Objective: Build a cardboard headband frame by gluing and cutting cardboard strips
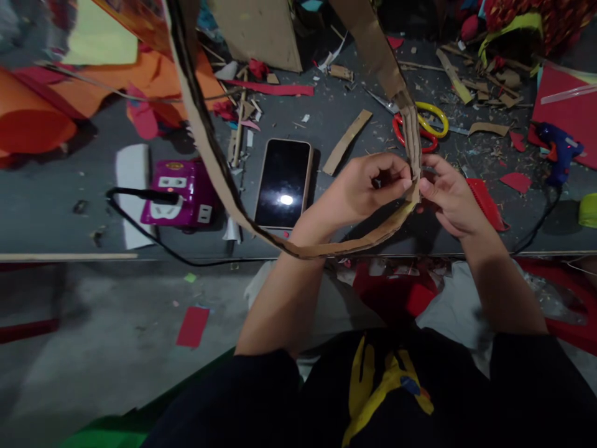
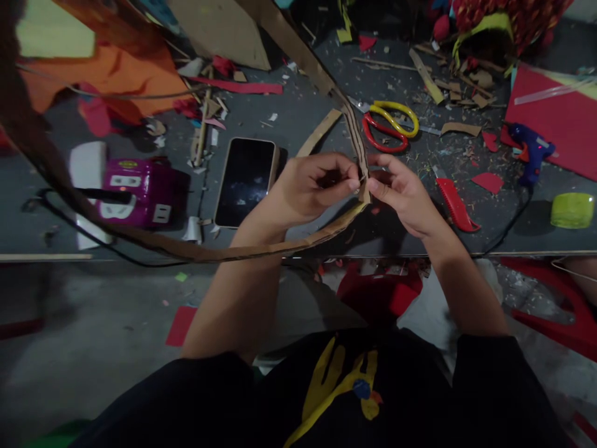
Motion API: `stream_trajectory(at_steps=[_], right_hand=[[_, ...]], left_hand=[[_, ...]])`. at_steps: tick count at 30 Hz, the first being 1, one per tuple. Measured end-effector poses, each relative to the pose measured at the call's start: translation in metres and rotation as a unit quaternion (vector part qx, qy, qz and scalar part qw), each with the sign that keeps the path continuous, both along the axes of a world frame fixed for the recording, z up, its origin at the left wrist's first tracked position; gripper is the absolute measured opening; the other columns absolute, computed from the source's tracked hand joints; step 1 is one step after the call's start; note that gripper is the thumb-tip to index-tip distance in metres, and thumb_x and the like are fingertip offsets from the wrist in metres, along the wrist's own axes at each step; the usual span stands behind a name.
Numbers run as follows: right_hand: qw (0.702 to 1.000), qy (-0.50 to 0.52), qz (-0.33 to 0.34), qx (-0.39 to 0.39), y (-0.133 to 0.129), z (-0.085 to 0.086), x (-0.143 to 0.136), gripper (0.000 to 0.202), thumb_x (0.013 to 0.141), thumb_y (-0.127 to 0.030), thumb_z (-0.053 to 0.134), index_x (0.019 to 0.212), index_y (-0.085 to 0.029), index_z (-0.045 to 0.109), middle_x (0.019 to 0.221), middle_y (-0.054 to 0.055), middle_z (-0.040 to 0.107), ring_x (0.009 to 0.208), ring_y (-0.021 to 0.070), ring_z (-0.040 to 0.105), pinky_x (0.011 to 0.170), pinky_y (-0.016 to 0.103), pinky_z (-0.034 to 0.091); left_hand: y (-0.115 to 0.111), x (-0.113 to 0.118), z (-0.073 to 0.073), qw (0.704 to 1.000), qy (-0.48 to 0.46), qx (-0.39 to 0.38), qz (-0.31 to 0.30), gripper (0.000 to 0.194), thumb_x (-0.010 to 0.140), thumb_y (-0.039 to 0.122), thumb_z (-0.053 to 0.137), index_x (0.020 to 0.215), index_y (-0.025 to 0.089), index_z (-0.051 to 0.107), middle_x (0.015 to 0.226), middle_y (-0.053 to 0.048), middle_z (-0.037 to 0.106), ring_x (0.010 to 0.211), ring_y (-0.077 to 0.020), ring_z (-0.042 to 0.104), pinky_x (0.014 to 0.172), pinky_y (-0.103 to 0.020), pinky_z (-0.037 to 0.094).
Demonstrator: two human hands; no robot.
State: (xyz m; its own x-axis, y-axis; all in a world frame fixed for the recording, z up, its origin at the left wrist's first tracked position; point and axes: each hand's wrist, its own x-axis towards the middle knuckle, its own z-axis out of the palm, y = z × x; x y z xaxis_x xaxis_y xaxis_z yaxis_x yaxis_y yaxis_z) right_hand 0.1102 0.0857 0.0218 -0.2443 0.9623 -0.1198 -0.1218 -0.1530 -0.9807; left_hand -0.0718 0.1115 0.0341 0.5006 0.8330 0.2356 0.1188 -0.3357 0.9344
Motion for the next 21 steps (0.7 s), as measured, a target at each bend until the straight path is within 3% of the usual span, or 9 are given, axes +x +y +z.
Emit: stream_trajectory(at_steps=[5, 13, 21], right_hand=[[1.000, -0.010, -0.003, -0.003, 0.000, -0.004, 0.002, 0.056, 0.068, -0.063, 0.077, 0.110, -0.030, 0.060, 0.094, -0.001, 0.068, 0.079, 0.0157, 0.067, 0.054, 0.026, 0.056], [1.000, -0.021, -0.009, 0.012, 0.004, -0.001, 0.007, 0.052, 0.071, -0.065, 0.072, 0.108, -0.030, 0.062, 0.097, 0.000, 0.071, 0.088, 0.0184, 0.070, 0.056, 0.026, 0.056], [0.999, 0.033, -0.007, 0.004, 0.006, -0.005, 0.009, 0.048, 0.073, -0.059, 0.074, 0.107, -0.028, 0.060, 0.097, 0.000, 0.072, 0.093, 0.0192, 0.071, 0.062, 0.029, 0.058]], left_hand=[[-0.001, -0.003, 0.008, 0.999, -0.009, -0.026, -0.030, 0.030, 0.087, 0.047, 0.065, 0.074, 0.020, 0.060, 0.067, 0.000, 0.058, 0.062, -0.0112, 0.054, 0.056, -0.025, 0.045], [-0.004, -0.005, 0.010, 0.997, 0.008, -0.056, -0.059, 0.032, 0.085, 0.049, 0.068, 0.071, 0.021, 0.060, 0.063, 0.001, 0.053, 0.056, -0.0101, 0.046, 0.051, -0.025, 0.039], [-0.004, -0.006, 0.018, 0.985, -0.009, -0.112, -0.132, 0.037, 0.083, 0.052, 0.069, 0.069, 0.021, 0.055, 0.064, 0.001, 0.051, 0.055, -0.0101, 0.043, 0.052, -0.025, 0.040]])
